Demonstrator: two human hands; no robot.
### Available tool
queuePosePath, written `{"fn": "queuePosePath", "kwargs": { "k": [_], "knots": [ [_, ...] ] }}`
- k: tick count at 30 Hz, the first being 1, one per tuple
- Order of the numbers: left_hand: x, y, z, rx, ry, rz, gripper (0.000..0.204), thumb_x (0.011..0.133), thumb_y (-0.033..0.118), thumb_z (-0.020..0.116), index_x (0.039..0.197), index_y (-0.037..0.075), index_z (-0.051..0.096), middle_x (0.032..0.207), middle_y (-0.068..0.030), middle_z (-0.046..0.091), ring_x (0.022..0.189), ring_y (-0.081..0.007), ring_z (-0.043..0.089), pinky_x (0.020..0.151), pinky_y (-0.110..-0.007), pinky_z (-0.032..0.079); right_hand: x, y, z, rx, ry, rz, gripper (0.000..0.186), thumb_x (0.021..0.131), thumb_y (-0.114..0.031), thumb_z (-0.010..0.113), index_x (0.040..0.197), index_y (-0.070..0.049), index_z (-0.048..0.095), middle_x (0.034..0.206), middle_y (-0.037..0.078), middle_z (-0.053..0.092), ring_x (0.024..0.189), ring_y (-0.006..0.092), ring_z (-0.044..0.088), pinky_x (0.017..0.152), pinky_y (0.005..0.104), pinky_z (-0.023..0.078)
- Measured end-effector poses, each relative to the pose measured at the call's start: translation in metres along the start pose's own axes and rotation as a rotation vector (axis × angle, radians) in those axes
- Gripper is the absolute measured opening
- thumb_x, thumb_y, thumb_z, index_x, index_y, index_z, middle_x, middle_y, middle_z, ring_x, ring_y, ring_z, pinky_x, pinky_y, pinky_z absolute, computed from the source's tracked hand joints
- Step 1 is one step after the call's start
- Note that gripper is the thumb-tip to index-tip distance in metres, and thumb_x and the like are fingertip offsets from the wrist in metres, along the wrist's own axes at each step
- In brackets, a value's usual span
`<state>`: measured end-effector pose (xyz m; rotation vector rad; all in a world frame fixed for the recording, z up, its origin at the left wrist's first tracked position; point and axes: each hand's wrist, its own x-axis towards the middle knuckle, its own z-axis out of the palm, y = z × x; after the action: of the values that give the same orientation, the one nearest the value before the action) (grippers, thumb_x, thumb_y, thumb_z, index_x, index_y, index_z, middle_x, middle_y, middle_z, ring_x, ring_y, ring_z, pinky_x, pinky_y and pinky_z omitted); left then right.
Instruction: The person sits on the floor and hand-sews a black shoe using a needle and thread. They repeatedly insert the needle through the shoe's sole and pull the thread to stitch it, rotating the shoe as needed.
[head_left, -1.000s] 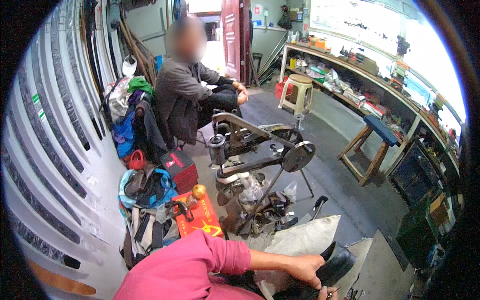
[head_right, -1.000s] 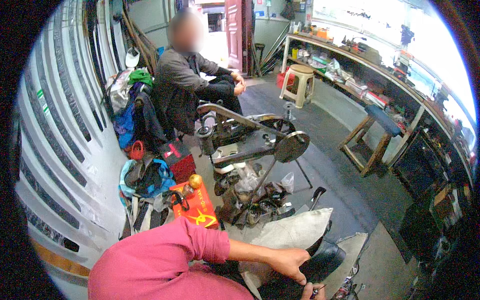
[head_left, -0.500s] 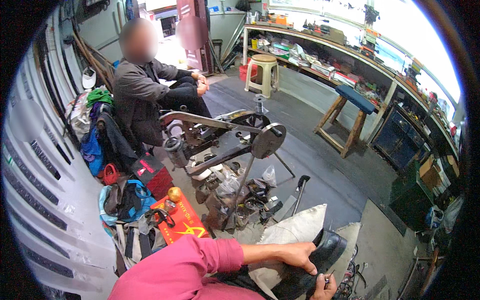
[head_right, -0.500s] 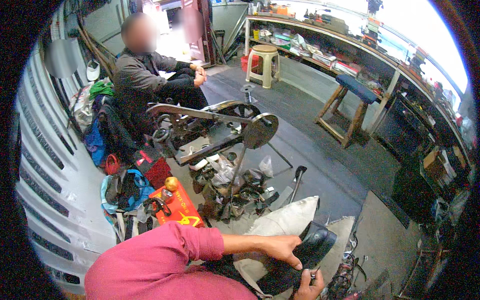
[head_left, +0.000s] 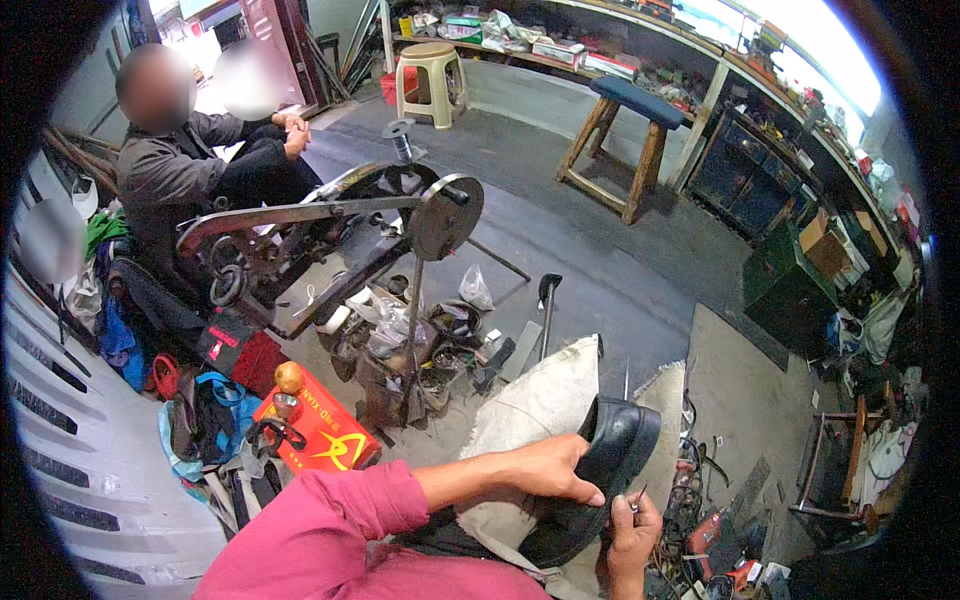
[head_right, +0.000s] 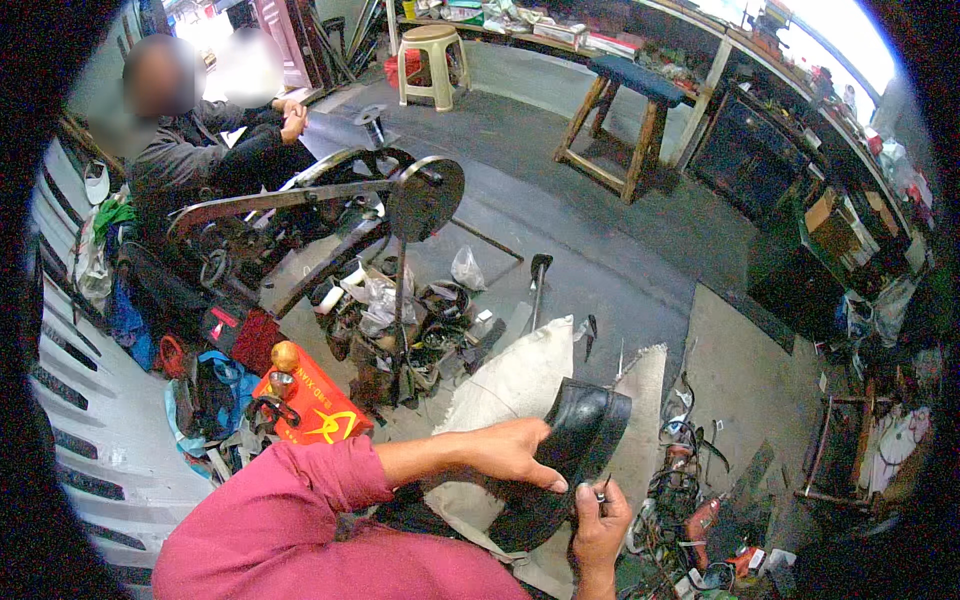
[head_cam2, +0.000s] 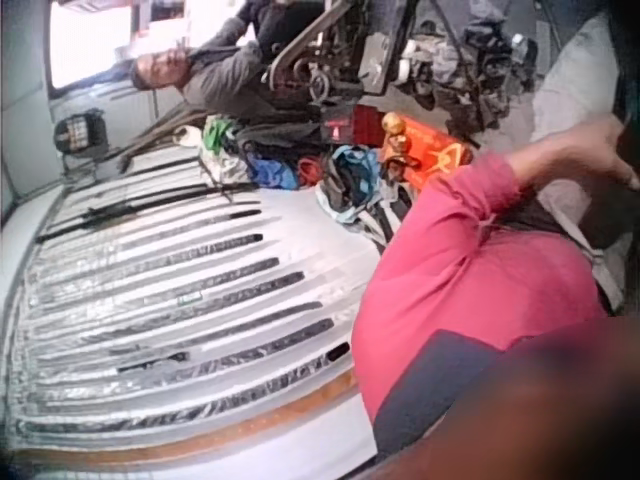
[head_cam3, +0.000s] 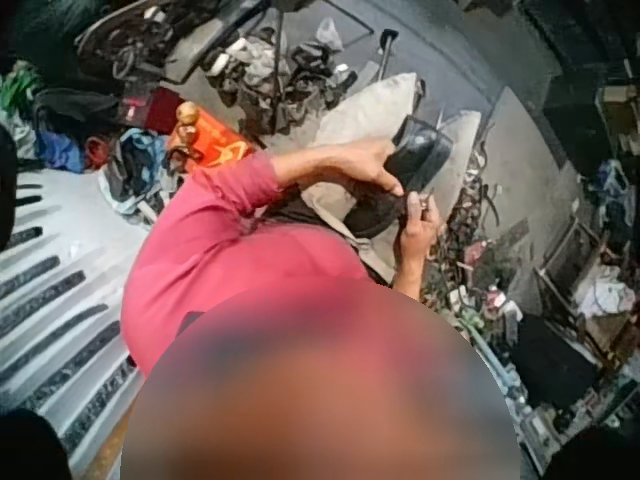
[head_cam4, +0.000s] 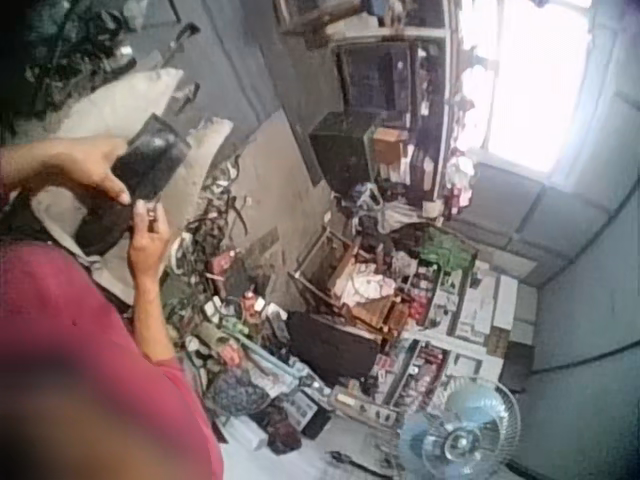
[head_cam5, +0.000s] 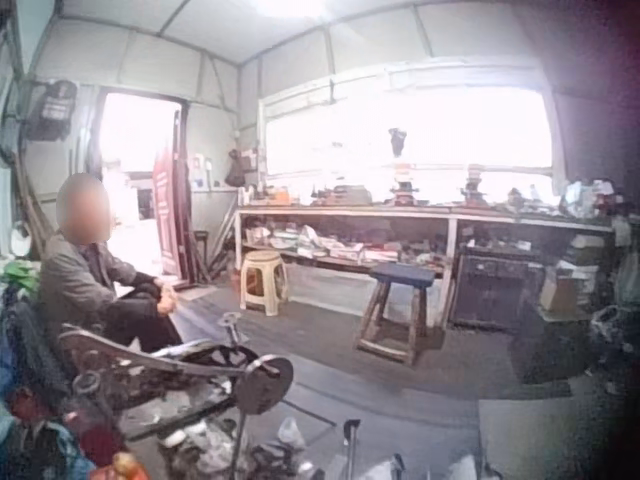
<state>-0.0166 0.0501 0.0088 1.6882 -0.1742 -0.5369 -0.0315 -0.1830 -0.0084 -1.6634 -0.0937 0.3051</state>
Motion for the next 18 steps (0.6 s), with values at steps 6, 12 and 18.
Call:
{"fn": "queuePosePath", "kwargs": {
  "k": [6, 12, 18],
  "knots": [
    [-0.001, 0.009, -0.002, 0.053, 0.005, -0.045, 0.042, 0.080, 0.038, 0.080, 0.089, -0.002, 0.069, 0.071, -0.0046, 0.066, 0.067, -0.0117, 0.058, 0.061, -0.034, 0.048, 0.004, -0.009, -0.003, 0.063, -0.027, 0.085, 0.019, 0.096, -0.017, 0.064, 0.083, -0.006, 0.058, 0.069, 0.000, 0.061, 0.056, 0.0053, 0.048, 0.051, 0.0229, 0.037],
    [0.005, 0.002, -0.001, 0.097, -0.054, -0.228, 0.044, 0.084, 0.031, 0.080, 0.112, -0.001, 0.067, 0.094, -0.0059, 0.071, 0.085, -0.0112, 0.061, 0.079, -0.032, 0.051, 0.017, -0.010, -0.023, 0.079, 0.074, 0.052, 0.018, 0.097, -0.017, 0.061, 0.083, -0.007, 0.058, 0.070, 0.005, 0.065, 0.048, 0.0039, 0.044, 0.044, 0.0213, 0.031],
    [0.004, 0.001, -0.002, -0.241, 0.026, -0.185, 0.031, 0.083, 0.018, 0.081, 0.106, 0.000, 0.069, 0.086, 0.0015, 0.067, 0.075, -0.0074, 0.058, 0.066, -0.026, 0.050, 0.045, 0.008, -0.085, -0.383, 0.364, 0.026, 0.015, 0.097, -0.008, 0.056, 0.108, 0.000, 0.062, 0.098, 0.008, 0.068, 0.074, 0.0093, 0.061, 0.063, 0.0232, 0.047]
  ]
}}
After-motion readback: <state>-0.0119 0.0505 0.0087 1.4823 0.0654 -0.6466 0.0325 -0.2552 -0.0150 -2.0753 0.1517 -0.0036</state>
